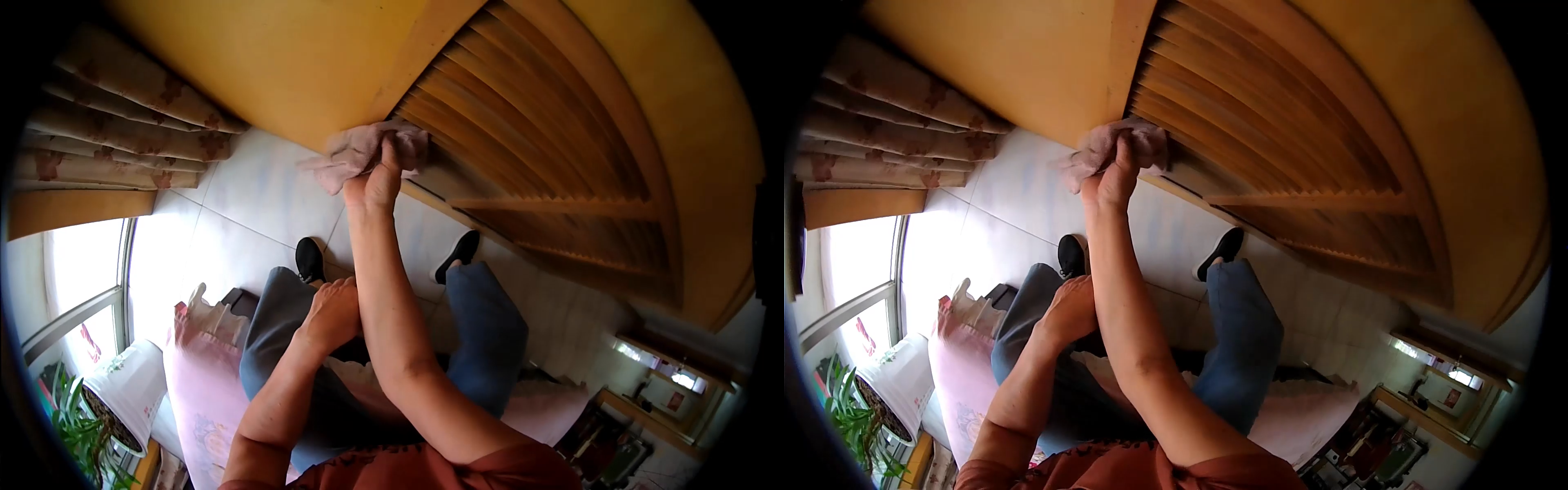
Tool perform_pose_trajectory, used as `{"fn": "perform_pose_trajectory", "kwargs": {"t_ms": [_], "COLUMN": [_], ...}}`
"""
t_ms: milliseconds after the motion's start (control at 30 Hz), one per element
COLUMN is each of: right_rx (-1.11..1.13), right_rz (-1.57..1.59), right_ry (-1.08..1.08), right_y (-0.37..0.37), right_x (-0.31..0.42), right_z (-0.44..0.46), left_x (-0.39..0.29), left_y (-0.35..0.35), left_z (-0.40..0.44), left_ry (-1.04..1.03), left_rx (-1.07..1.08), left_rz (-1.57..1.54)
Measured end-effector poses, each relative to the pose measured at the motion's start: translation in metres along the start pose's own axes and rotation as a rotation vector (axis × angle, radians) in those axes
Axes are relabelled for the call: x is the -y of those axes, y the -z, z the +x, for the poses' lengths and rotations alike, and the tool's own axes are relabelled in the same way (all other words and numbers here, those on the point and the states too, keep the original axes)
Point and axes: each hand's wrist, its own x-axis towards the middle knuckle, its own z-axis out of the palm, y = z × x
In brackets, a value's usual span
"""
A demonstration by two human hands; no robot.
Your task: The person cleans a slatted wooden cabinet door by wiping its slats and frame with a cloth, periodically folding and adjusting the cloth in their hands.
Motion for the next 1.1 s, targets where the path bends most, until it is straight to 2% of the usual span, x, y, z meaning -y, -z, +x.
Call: {"fn": "perform_pose_trajectory", "kwargs": {"t_ms": [67,167,200,233,267,367,400,467,500,533,600,633,667,733,800,833,867,933,967,1000,1067,1100], "right_rx": [-0.145,-0.151,-0.136,-0.150,-0.147,-0.232,-0.234,-0.018,-0.040,-0.037,-0.072,-0.143,0.011,-0.160,-0.327,-0.092,-0.106,-0.094,-0.114,-0.121,0.134,0.138], "right_rz": [-0.126,-0.210,-0.260,-0.163,-0.161,-0.852,-0.852,-1.180,-1.236,-1.233,-1.726,-0.936,-0.842,-1.094,-1.208,-1.030,-1.033,-0.981,-0.959,-0.955,-1.544,-1.596], "right_ry": [0.058,0.101,0.134,0.032,0.033,0.381,0.375,0.708,0.762,0.768,0.477,0.290,0.392,0.314,-0.154,0.059,0.074,0.322,0.188,0.198,0.646,0.584], "right_y": [-0.017,-0.011,-0.009,-0.033,-0.024,-0.030,-0.024,-0.014,-0.022,-0.016,0.009,0.014,0.020,0.042,0.023,0.064,0.072,0.064,0.066,0.068,0.072,0.060], "right_x": [-0.007,-0.020,-0.024,-0.013,-0.011,-0.004,-0.003,0.003,0.009,0.016,0.027,0.025,0.033,0.051,0.088,0.087,0.091,0.099,0.108,0.113,0.117,0.121], "right_z": [-0.003,-0.001,-0.001,-0.015,-0.009,-0.013,-0.013,-0.012,-0.021,-0.024,-0.028,-0.037,-0.046,-0.064,-0.093,-0.089,-0.093,-0.100,-0.104,-0.102,-0.091,-0.093], "left_x": [0.001,0.003,0.001,-0.001,-0.001,-0.001,-0.004,-0.009,-0.010,-0.012,-0.015,-0.017,-0.018,-0.017,-0.013,-0.013,-0.017,-0.025,-0.024,-0.024,-0.025,-0.025], "left_y": [0.000,-0.003,-0.001,0.000,-0.002,-0.005,-0.002,-0.002,-0.002,-0.001,0.002,0.004,0.007,0.007,0.000,-0.002,-0.004,-0.005,-0.012,-0.016,-0.021,-0.021], "left_z": [-0.001,0.000,0.000,0.000,0.001,0.002,0.002,0.002,0.004,0.005,0.006,0.007,0.010,0.011,0.007,0.009,0.010,0.013,0.014,0.015,0.017,0.019], "left_ry": [0.023,0.009,0.028,0.047,0.046,0.036,0.011,-0.018,-0.014,-0.010,0.021,0.054,0.047,0.112,0.077,0.036,0.019,0.014,-0.009,-0.018,-0.071,-0.071], "left_rx": [0.018,-0.027,0.027,0.080,0.079,0.039,0.054,0.068,0.098,0.128,0.145,0.166,0.162,0.236,0.189,0.120,0.130,0.143,0.106,0.112,0.122,0.124], "left_rz": [-0.011,-0.002,0.003,0.008,0.011,-0.026,-0.008,0.012,0.057,0.104,0.134,0.160,0.163,0.221,0.208,0.197,0.197,0.190,0.182,0.187,0.169,0.176]}}
